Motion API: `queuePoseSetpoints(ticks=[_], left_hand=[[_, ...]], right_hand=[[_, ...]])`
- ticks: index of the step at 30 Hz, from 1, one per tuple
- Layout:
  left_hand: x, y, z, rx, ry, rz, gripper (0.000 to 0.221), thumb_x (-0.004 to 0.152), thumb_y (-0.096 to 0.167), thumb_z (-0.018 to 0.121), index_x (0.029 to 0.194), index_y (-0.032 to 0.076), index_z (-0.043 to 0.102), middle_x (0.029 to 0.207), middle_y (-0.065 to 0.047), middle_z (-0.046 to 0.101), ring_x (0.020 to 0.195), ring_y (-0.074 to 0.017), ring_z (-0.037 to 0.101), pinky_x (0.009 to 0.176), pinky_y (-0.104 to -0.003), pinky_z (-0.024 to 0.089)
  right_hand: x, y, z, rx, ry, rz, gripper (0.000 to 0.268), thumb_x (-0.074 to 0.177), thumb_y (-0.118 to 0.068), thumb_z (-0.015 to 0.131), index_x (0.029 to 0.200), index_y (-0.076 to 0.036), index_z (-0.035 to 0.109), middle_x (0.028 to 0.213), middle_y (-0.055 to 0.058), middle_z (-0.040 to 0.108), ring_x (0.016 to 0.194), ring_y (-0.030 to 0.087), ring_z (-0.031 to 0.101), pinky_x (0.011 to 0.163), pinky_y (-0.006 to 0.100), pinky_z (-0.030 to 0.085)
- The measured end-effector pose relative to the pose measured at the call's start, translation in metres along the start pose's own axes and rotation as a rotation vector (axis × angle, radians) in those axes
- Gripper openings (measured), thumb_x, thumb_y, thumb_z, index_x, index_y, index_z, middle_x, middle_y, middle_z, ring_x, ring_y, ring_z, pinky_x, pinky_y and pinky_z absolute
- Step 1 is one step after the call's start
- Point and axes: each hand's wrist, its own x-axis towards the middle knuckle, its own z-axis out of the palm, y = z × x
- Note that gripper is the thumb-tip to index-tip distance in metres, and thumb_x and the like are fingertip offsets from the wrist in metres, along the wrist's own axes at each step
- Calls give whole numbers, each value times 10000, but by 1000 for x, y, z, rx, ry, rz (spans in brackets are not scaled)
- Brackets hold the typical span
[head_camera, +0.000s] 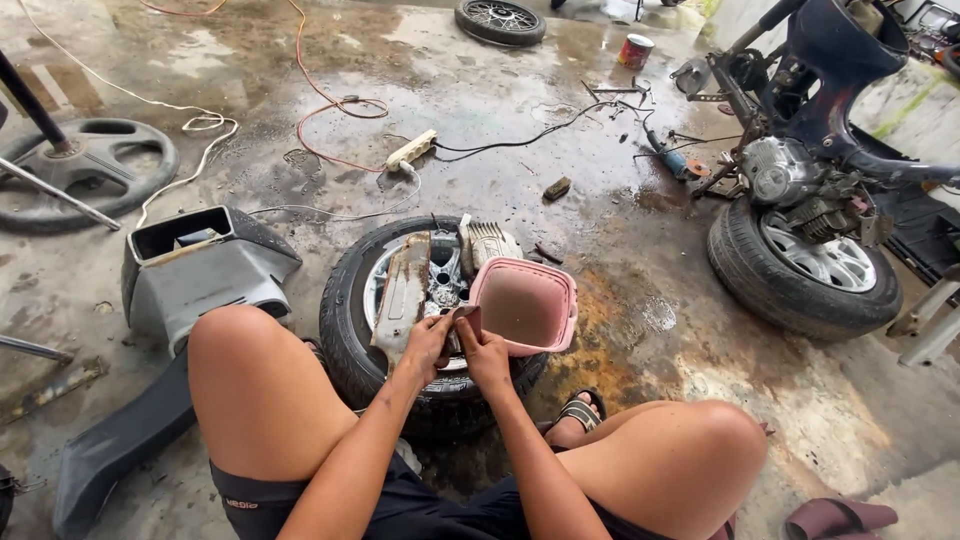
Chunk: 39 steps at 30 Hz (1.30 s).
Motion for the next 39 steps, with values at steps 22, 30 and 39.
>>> queuePoseSetpoints(ticks=[22,30,39], left_hand=[[11,-22,-4,127,28,27,488,862,448,767,1206,110,696,925,-126,692,782,-272,645,456,-345,530],[-8,-6,-1,172,29,41,473,908,463,730,1222,110,699,1039,-122,709,852,-263,642,507,-401,563],[1,-22,3,280,24,6,492,848,562,788,1176,197,752,1067,-119,744,934,-307,715,548,-437,619]], right_hand=[[-21,-19,-2,-94,152,-79,568,842,-641,743,635,-118,668,581,77,620,703,237,656,741,347,511],[-9,-13,-6,-92,123,-123,592,869,-634,715,625,-104,618,570,90,594,672,252,635,704,375,506],[-6,-19,-18,-163,139,-164,592,879,-637,700,615,-112,623,541,86,607,660,265,659,686,362,512]])
